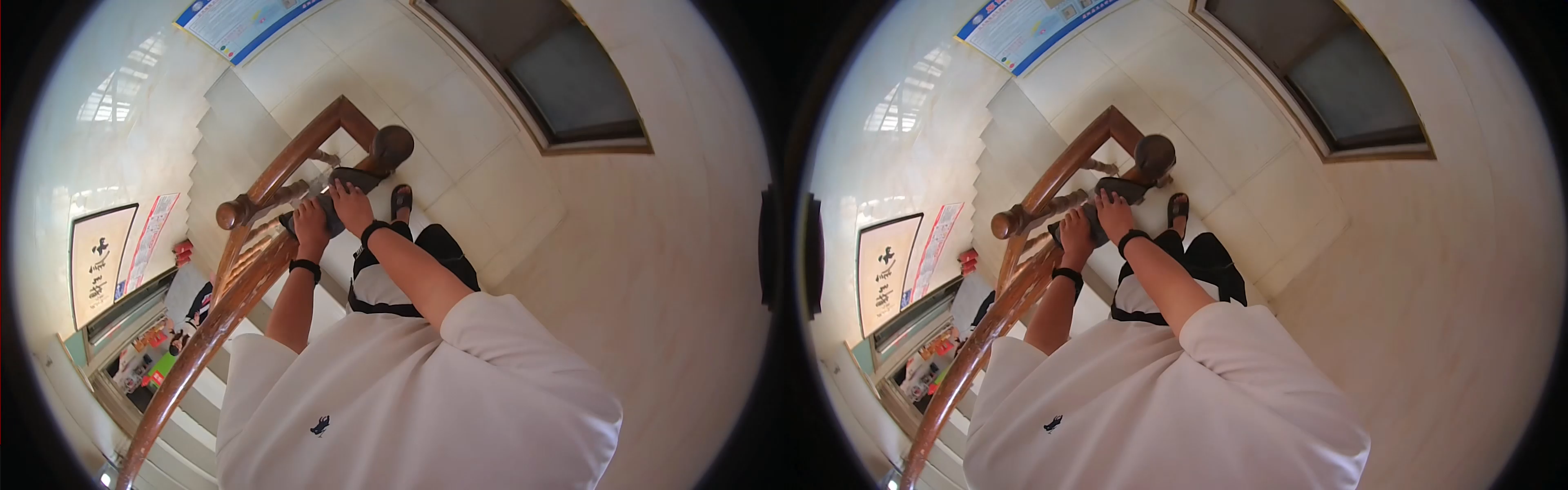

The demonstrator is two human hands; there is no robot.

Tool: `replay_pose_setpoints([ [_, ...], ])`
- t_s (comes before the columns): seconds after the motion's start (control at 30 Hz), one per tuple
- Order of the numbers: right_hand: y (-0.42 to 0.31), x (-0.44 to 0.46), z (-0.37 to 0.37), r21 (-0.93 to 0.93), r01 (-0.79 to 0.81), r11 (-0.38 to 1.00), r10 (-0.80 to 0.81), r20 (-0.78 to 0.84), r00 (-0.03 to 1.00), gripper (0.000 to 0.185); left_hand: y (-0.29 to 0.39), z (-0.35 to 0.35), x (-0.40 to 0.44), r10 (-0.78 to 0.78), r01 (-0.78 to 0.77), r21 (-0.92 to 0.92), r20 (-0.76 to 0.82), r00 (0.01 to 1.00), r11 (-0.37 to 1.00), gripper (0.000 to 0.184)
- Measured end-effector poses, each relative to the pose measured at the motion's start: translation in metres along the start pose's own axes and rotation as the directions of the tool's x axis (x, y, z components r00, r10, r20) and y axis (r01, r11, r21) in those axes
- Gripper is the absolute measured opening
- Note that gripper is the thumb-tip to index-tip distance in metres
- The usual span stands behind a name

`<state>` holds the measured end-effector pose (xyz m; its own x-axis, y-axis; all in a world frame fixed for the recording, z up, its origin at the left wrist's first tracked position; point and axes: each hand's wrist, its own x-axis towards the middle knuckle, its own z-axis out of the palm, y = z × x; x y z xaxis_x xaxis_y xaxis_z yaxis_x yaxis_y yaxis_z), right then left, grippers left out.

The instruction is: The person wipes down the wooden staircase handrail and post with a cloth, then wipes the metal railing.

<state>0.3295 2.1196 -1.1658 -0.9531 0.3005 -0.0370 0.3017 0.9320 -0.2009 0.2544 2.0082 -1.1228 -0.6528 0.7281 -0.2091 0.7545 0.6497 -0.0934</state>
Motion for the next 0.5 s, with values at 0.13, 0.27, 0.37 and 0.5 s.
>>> replay_pose_setpoints([
  [0.13,0.049,0.051,-0.049,-0.053,0.171,0.984,-0.122,0.5,0.858,0.03,0.041,0.037,0.049,0.027,-0.032,-0.058,-0.085,0.996,0.998,0.055],
  [0.27,0.068,0.063,-0.113,0.133,0.517,0.845,-0.534,0.175,0.827,0.024,0.033,0.05,0.05,0.058,-0.129,-0.484,-0.159,0.986,0.866,0.054],
  [0.37,0.098,0.067,-0.172,0.132,0.614,0.778,-0.613,-0.055,0.788,0.03,0.043,0.033,0.071,0.122,-0.094,-0.898,-0.045,0.992,0.43,0.062],
  [0.5,0.168,0.076,-0.18,0.208,0.572,0.794,-0.561,-0.112,0.82,0.038,0.103,-0.021,0.093,0.095,0.097,-0.993,0.103,0.99,0.066,0.073],
])
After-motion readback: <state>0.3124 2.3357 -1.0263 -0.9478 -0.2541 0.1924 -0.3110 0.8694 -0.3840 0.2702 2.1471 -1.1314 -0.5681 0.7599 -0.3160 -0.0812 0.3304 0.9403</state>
